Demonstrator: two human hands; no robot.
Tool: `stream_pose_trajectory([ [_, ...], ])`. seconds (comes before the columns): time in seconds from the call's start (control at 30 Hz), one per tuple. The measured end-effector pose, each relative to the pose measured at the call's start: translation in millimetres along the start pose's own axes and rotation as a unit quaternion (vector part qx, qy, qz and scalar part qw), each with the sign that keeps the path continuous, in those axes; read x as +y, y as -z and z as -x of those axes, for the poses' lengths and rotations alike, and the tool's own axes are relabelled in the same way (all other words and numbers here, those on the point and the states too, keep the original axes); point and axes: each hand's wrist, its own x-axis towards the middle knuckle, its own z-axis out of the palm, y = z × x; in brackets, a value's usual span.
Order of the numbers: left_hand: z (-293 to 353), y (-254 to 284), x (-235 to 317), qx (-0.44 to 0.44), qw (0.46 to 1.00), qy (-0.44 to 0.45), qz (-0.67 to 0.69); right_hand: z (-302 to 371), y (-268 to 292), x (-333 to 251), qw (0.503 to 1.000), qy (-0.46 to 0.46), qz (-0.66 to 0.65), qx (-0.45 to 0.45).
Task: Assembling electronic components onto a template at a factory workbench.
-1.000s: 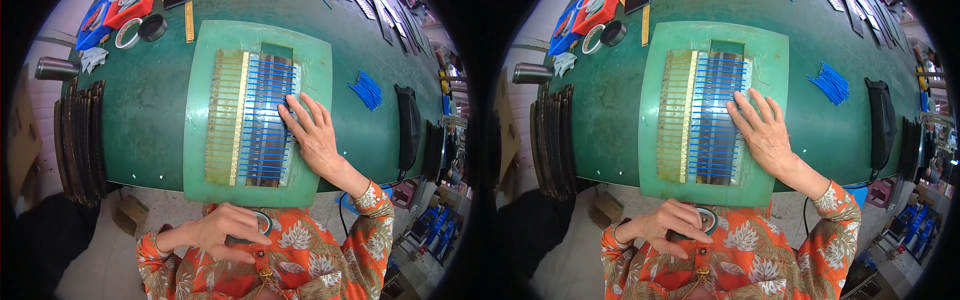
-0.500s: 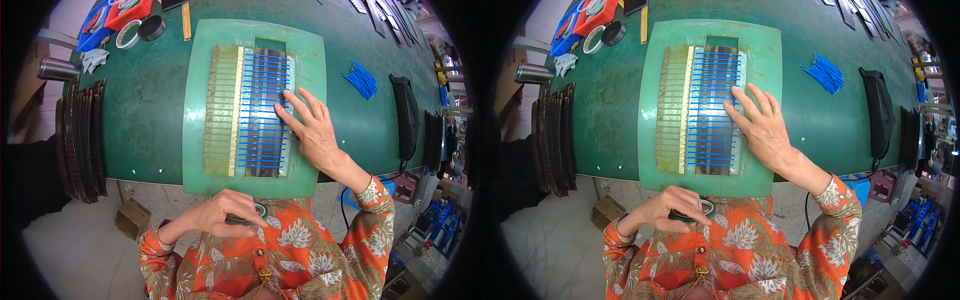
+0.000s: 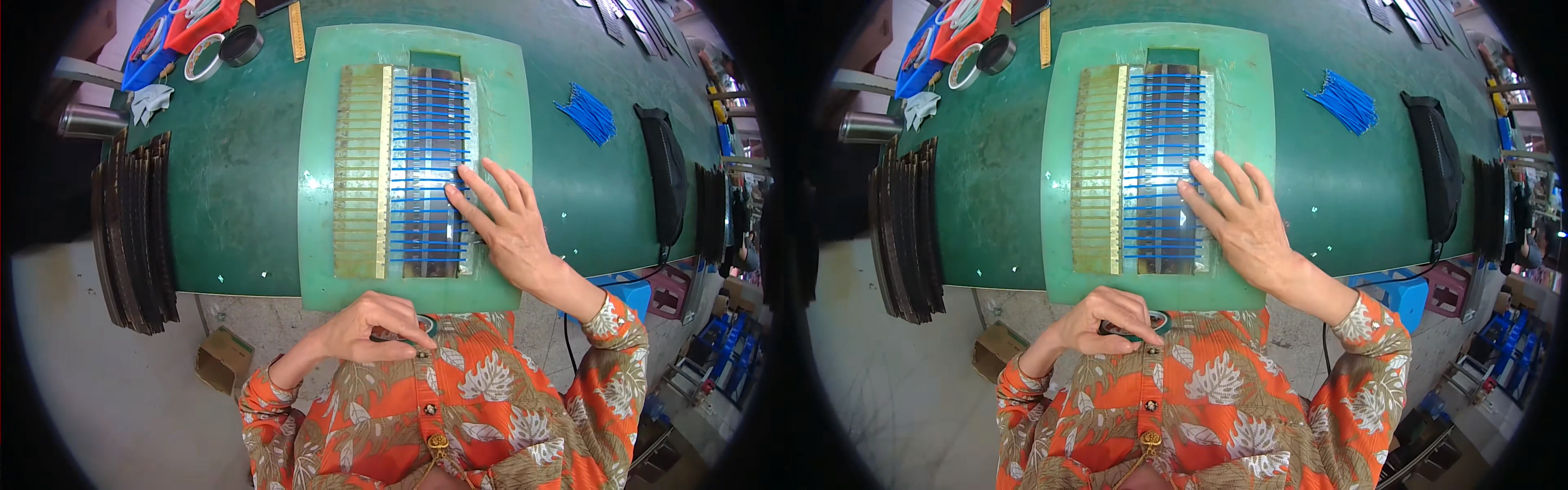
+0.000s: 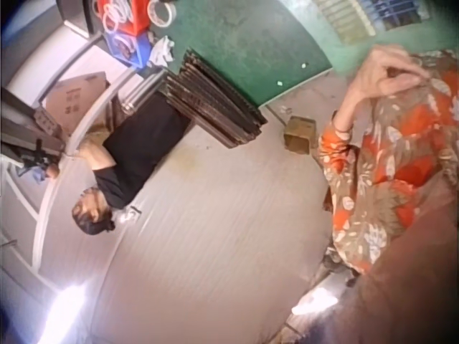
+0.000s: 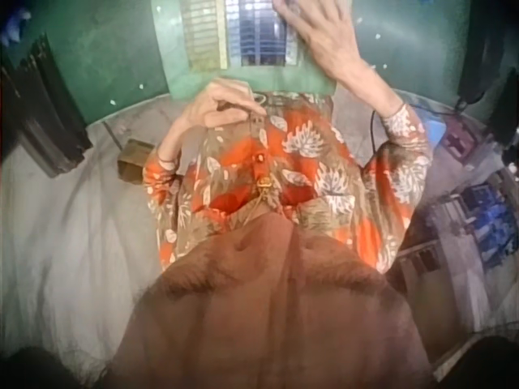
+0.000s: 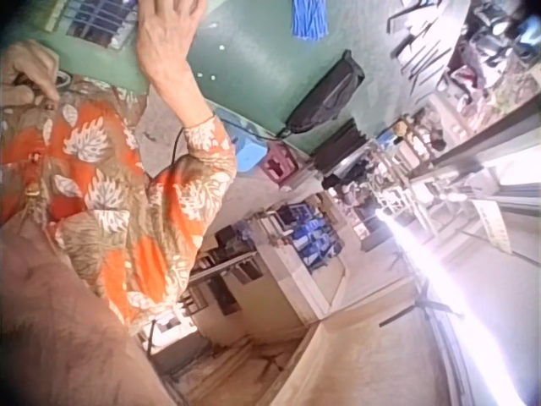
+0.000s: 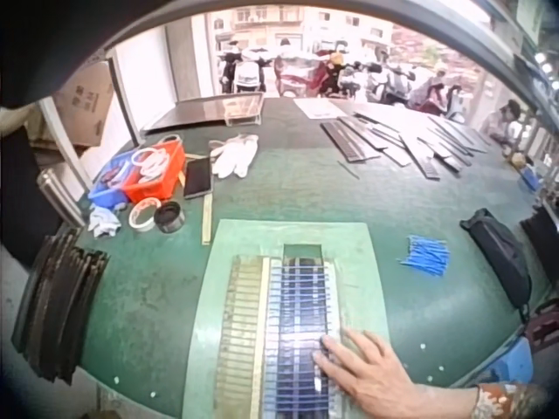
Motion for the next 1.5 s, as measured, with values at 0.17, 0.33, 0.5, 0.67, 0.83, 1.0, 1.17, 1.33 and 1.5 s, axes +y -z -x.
stream_pose_trajectory([
  [0.17, -2.2, 1.4, 0.9, -0.015, 1.0, 0.011, -0.008, 0.9, -7.5, 2.1, 1.0, -0.015, -0.005, 0.002],
  [0.33, -3.3, -3.2, 1.0, -0.02, 0.999, 0.002, -0.03, 8.6, 3.3, -8.1, 1.0, 0.009, 0.0, -0.015],
  [0.5, -7.2, -3.1, 3.0, -0.029, 0.999, 0.002, -0.037, 14.4, -8.3, -6.0, 1.0, -0.006, 0.001, 0.011],
  [0.67, -5.2, -5.6, 1.4, -0.018, 0.999, 0.017, -0.049, 16.4, -3.2, -8.7, 1.0, 0.002, -0.03, -0.003],
  [0.83, -5.6, -5.8, 2.1, -0.016, 0.998, 0.02, -0.057, 25.4, -6.7, -15.2, 1.0, 0.014, -0.021, 0.009],
  [1.0, -4.0, -3.3, 2.2, -0.022, 0.997, 0.043, -0.061, 21.2, -0.1, -13.2, 0.999, 0.004, -0.02, -0.029],
  [1.17, -4.6, -3.9, 1.4, -0.011, 0.997, 0.056, -0.054, 33.1, -3.0, -20.3, 0.997, 0.017, -0.069, -0.014],
  [1.33, -5.6, -1.2, 3.2, -0.022, 0.996, 0.07, -0.053, 33.0, -1.8, -21.5, 0.999, 0.019, -0.047, -0.009],
  [1.5, -2.7, -1.8, 2.9, -0.001, 0.996, 0.085, -0.036, 39.2, 0.2, -24.1, 0.997, 0.019, -0.071, -0.019],
])
